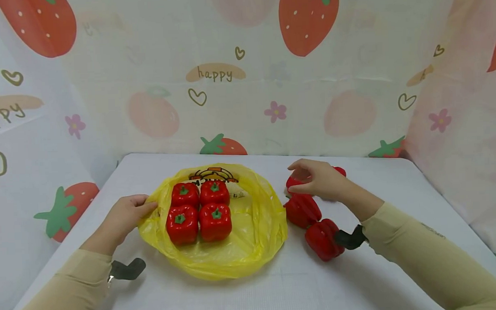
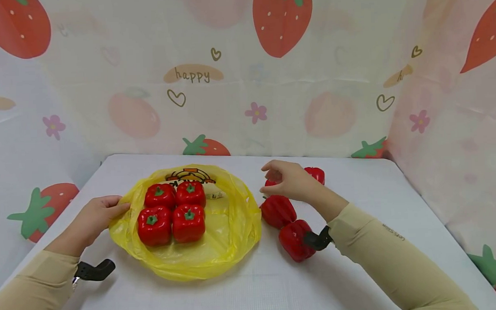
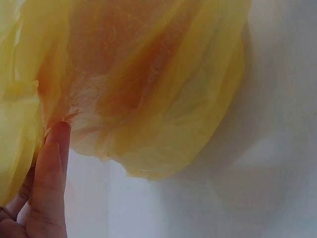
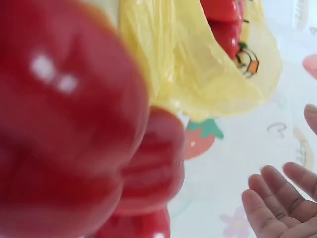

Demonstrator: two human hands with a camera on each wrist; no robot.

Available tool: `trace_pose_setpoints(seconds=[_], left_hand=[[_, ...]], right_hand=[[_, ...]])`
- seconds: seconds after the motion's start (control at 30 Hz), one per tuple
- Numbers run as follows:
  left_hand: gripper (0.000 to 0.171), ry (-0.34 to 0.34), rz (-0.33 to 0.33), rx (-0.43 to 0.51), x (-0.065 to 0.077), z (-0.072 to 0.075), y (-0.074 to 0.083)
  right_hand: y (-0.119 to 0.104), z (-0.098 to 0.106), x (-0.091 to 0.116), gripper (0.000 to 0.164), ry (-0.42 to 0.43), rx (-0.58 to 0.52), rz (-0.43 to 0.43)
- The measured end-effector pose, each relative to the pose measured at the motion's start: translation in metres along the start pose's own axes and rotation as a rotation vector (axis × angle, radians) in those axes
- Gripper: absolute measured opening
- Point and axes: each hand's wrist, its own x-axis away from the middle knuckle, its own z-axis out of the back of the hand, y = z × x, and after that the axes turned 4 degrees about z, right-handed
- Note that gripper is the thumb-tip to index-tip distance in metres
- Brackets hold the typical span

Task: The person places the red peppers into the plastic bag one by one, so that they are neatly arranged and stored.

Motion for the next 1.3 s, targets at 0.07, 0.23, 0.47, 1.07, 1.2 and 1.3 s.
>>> trace_pose_setpoints(seconds=[0.07, 0.23, 0.47, 1.07, 1.2, 1.3], left_hand=[[0.056, 0.000, 0.002, -0.001, 0.001, 0.000, 0.000], [0.056, 0.004, 0.009, -0.002, 0.002, -0.001, 0.001], [0.056, 0.008, 0.010, -0.010, 0.002, -0.001, 0.002], [0.056, 0.000, 0.029, -0.001, 0.003, -0.002, 0.000], [0.056, 0.004, 0.024, 0.001, 0.003, -0.003, 0.001], [0.057, 0.007, 0.022, 0.001, 0.003, -0.003, 0.001]], right_hand=[[0.005, 0.003, 0.003, 0.055, 0.000, 0.026, -0.032], [0.018, 0.009, 0.012, 0.055, 0.001, 0.043, -0.078], [0.032, 0.015, 0.028, 0.052, -0.029, 0.032, -0.092], [0.043, -0.013, 0.056, 0.067, -0.147, 0.032, -0.242], [0.046, -0.020, 0.058, 0.072, -0.171, 0.041, -0.267], [0.048, -0.025, 0.059, 0.075, -0.183, 0.050, -0.269]])
